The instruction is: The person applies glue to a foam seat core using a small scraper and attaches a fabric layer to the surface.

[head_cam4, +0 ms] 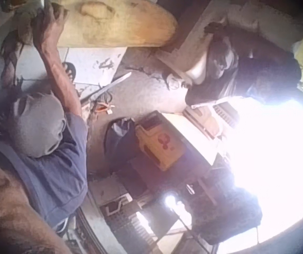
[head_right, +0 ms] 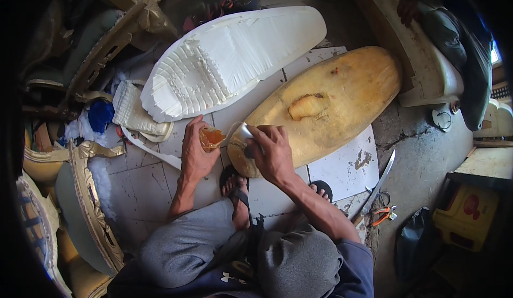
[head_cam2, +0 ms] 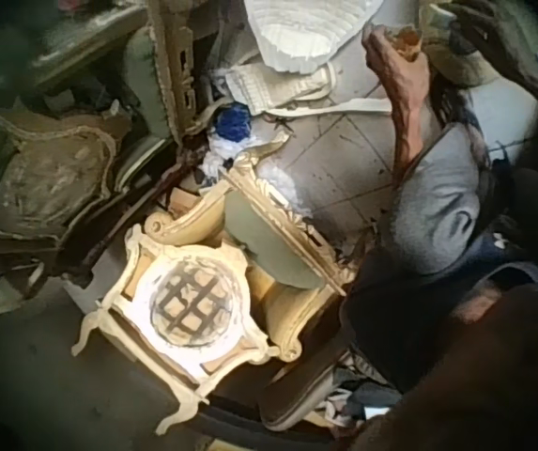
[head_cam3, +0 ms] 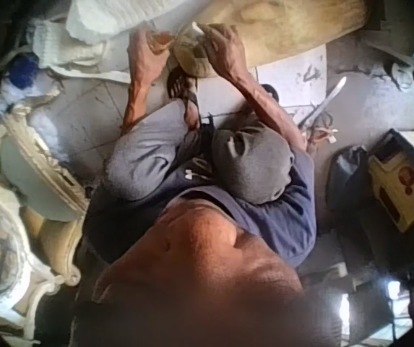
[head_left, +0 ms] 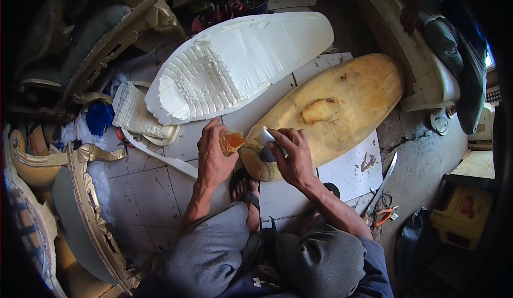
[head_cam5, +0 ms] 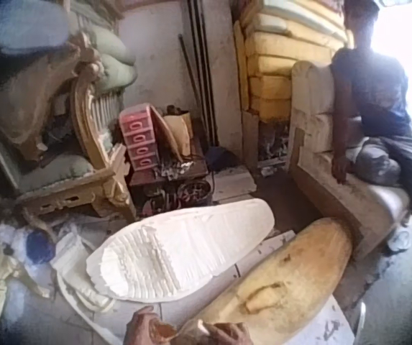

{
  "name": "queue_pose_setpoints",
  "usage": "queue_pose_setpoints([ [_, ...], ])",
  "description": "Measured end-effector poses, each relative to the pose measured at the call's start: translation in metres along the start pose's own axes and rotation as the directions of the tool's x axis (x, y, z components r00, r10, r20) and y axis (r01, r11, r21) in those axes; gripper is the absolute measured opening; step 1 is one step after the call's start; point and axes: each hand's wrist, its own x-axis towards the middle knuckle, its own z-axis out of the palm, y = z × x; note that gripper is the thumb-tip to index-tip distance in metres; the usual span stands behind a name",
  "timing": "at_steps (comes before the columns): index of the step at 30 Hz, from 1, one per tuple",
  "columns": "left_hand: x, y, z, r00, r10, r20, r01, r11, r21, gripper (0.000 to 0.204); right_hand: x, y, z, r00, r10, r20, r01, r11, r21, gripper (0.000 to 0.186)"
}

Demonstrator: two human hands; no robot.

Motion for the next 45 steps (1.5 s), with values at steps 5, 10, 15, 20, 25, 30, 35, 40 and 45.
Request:
queue_pose_setpoints([
  [5, 0.0, 0.019, -0.001, 0.993, 0.116, -0.018, -0.109, 0.965, 0.237, 0.067, -0.001, -0.006, 0.022, 0.91, 0.401, 0.111, -0.414, 0.899, 0.143, 0.035],
  [10, -0.001, 0.028, 0.006, 0.979, 0.203, -0.027, -0.185, 0.932, 0.311, 0.068, -0.005, 0.005, 0.028, 0.824, 0.529, 0.202, -0.566, 0.774, 0.284, 0.04],
  [15, -0.002, 0.032, 0.023, 0.975, 0.222, -0.02, -0.197, 0.9, 0.39, 0.063, -0.009, -0.003, 0.017, 0.806, 0.565, 0.177, -0.584, 0.709, 0.396, 0.038],
  [20, 0.002, 0.031, 0.024, 0.971, 0.197, -0.132, -0.134, 0.916, 0.379, 0.062, -0.012, -0.003, 0.017, 0.842, 0.481, 0.245, -0.531, 0.656, 0.537, 0.036],
  [25, -0.002, 0.008, 0.026, 0.991, -0.052, -0.127, 0.057, 0.998, 0.03, 0.064, 0.013, 0.061, 0.021, 0.899, 0.425, -0.11, -0.268, 0.731, 0.628, 0.04],
  [30, -0.012, 0.005, 0.032, 0.997, -0.065, -0.044, 0.06, 0.992, -0.11, 0.064, 0.083, 0.168, -0.03, 0.929, 0.227, -0.293, -0.283, 0.944, -0.167, 0.035],
  [35, -0.013, 0.002, 0.026, 0.994, -0.101, -0.043, 0.093, 0.984, -0.154, 0.064, 0.116, 0.218, -0.051, 0.942, 0.086, -0.326, -0.24, 0.85, -0.469, 0.024],
  [40, -0.016, -0.006, 0.01, 0.989, -0.13, -0.066, 0.122, 0.985, -0.119, 0.066, 0.057, 0.147, 0.017, 0.964, -0.195, 0.183, 0.234, 0.946, -0.225, 0.013],
  [45, -0.006, 0.011, 0.033, 0.999, -0.001, -0.05, -0.011, 0.972, -0.235, 0.067, 0.048, 0.18, -0.008, 0.949, -0.312, 0.052, 0.316, 0.923, -0.219, 0.021],
])
